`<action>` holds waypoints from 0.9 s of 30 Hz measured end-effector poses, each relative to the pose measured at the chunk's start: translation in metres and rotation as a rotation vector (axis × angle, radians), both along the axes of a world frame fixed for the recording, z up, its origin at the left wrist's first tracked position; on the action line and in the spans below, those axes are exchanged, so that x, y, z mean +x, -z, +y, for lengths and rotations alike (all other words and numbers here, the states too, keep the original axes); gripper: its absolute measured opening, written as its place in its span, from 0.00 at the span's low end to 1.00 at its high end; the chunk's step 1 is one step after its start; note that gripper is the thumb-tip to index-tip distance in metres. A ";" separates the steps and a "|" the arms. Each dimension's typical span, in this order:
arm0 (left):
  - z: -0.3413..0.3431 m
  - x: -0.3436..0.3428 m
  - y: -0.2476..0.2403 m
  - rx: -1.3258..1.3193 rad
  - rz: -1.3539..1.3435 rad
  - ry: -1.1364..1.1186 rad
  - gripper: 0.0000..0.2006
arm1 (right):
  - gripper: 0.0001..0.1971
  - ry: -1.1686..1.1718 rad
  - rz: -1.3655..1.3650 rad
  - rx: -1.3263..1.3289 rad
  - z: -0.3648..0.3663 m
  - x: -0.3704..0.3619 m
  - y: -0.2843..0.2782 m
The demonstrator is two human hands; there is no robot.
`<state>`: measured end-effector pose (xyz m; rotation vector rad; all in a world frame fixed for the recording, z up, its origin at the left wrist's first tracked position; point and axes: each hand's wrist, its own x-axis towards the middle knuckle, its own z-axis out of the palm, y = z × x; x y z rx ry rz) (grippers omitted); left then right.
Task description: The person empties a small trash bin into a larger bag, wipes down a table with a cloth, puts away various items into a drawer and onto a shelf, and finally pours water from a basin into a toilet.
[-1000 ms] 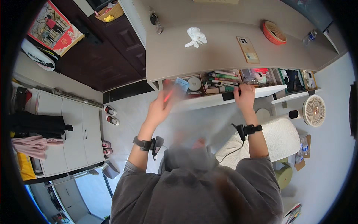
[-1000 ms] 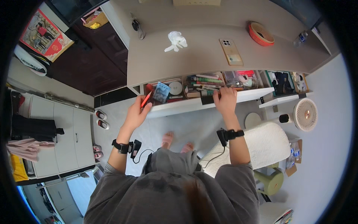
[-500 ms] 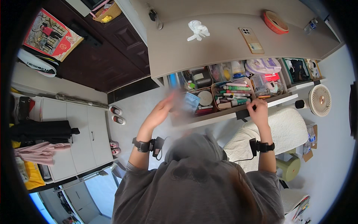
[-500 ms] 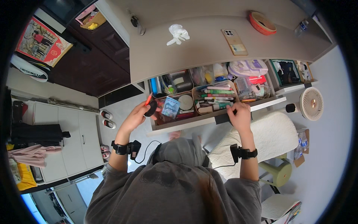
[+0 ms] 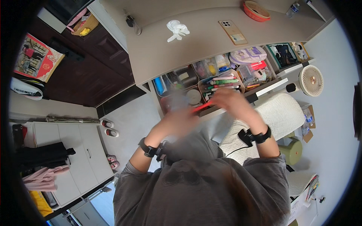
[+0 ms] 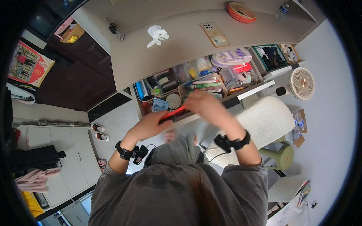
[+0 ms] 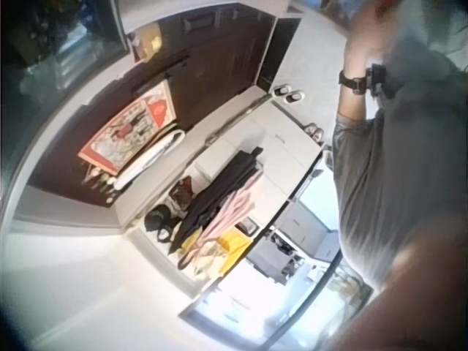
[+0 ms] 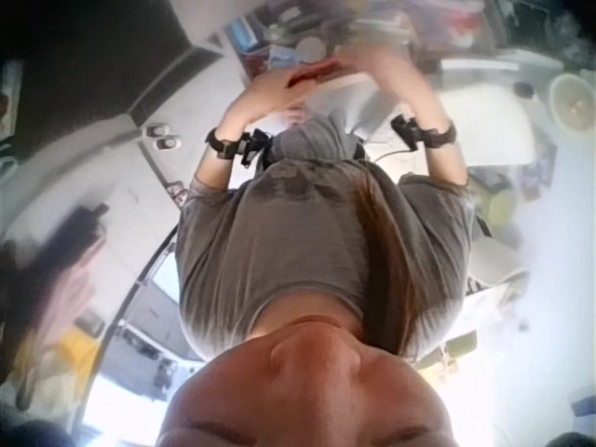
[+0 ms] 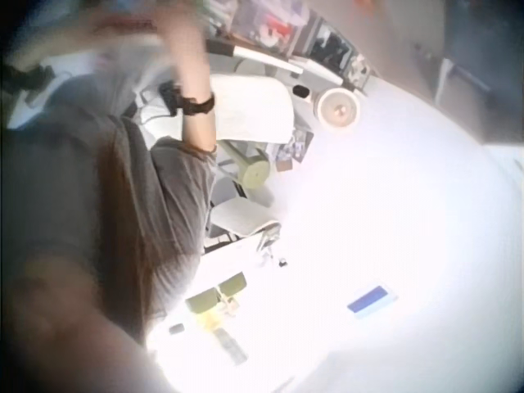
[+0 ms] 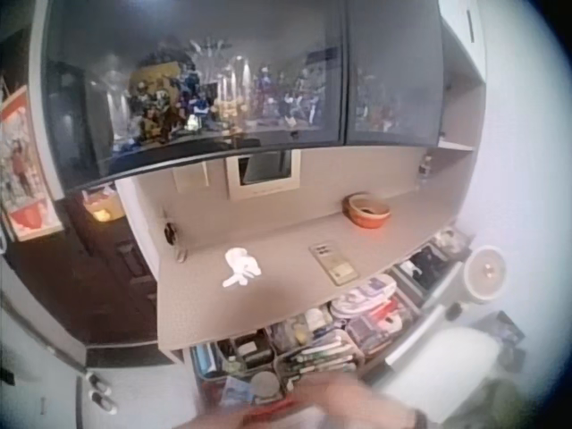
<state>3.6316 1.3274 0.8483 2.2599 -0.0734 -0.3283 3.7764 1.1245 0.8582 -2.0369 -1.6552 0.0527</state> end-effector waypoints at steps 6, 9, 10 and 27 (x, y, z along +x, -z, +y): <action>0.020 0.015 0.011 0.143 -0.117 0.039 0.21 | 0.05 0.395 0.346 -0.057 -0.052 0.104 0.032; 0.015 0.029 0.013 0.029 -0.027 -0.042 0.21 | 0.04 0.427 0.138 -0.217 -0.049 0.127 0.078; 0.015 0.032 0.012 0.033 -0.028 -0.040 0.21 | 0.04 0.434 0.006 -0.330 -0.044 0.129 0.081; 0.026 0.038 0.031 0.049 -0.128 -0.008 0.22 | 0.20 0.064 0.215 -0.594 -0.002 0.095 0.082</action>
